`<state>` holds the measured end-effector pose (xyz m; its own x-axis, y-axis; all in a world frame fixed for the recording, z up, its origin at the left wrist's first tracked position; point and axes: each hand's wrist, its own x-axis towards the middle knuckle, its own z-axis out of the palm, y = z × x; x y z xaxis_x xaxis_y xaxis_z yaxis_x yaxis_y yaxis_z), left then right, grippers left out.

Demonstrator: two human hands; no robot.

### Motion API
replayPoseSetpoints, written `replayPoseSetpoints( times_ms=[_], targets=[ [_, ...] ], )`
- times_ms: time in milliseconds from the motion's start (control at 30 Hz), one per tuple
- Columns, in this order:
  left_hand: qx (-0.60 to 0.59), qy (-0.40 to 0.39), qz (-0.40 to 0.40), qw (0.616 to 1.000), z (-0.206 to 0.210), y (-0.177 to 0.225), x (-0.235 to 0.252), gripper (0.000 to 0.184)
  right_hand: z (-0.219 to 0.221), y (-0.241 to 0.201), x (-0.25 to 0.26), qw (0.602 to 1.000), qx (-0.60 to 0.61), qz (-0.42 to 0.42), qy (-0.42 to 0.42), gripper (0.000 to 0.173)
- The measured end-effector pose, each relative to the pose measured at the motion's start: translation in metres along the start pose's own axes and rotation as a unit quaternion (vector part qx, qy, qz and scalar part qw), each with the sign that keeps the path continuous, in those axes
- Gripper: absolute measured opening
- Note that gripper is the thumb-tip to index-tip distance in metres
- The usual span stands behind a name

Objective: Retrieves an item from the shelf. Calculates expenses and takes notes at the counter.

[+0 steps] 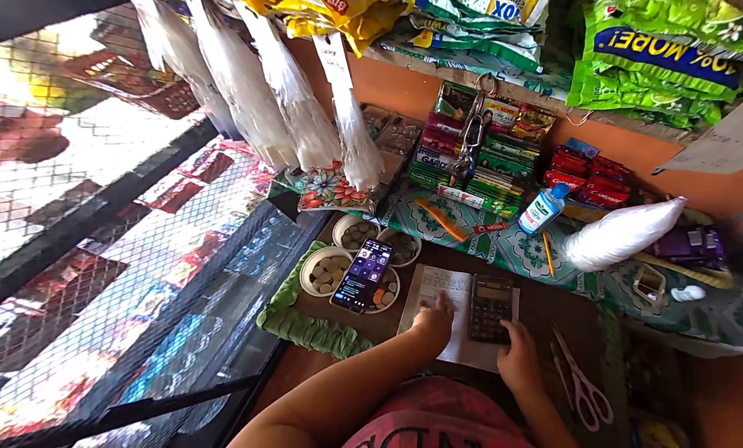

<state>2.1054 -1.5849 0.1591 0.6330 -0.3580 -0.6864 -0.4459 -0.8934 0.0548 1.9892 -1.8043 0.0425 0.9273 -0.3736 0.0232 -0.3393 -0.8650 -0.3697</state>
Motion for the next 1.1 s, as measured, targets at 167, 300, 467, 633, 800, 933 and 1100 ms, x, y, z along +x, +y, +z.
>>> replayPoseSetpoints(
  times_ms=[167,300,467,633,800,933,1100],
  targets=[
    [0.008,-0.006,-0.001,1.0,-0.001,0.001,0.001,0.067,0.003,0.027,-0.015,1.0,0.012,-0.003,-0.004,0.057],
    [-0.005,-0.001,0.001,1.0,-0.003,0.0,-0.002,0.067,0.009,0.034,-0.022,0.999,-0.022,-0.037,0.009,0.057],
    [0.003,0.018,0.028,0.999,-0.004,-0.005,-0.004,0.061,0.011,0.036,-0.021,0.998,-0.051,-0.046,-0.001,0.05],
    [0.014,0.021,0.044,0.999,-0.003,-0.007,-0.001,0.06,0.007,0.036,-0.017,0.998,-0.049,-0.04,-0.011,0.052],
    [0.018,0.015,0.048,0.999,-0.003,-0.008,0.002,0.061,0.009,0.039,-0.016,0.997,-0.065,-0.046,0.001,0.05],
    [0.02,0.02,0.047,0.999,-0.002,-0.007,0.003,0.062,0.014,0.044,-0.017,0.996,-0.069,-0.056,0.012,0.049],
    [0.027,0.011,0.043,0.999,-0.003,-0.006,0.003,0.063,0.014,0.045,-0.015,0.995,-0.073,-0.056,0.025,0.049]
  ],
)
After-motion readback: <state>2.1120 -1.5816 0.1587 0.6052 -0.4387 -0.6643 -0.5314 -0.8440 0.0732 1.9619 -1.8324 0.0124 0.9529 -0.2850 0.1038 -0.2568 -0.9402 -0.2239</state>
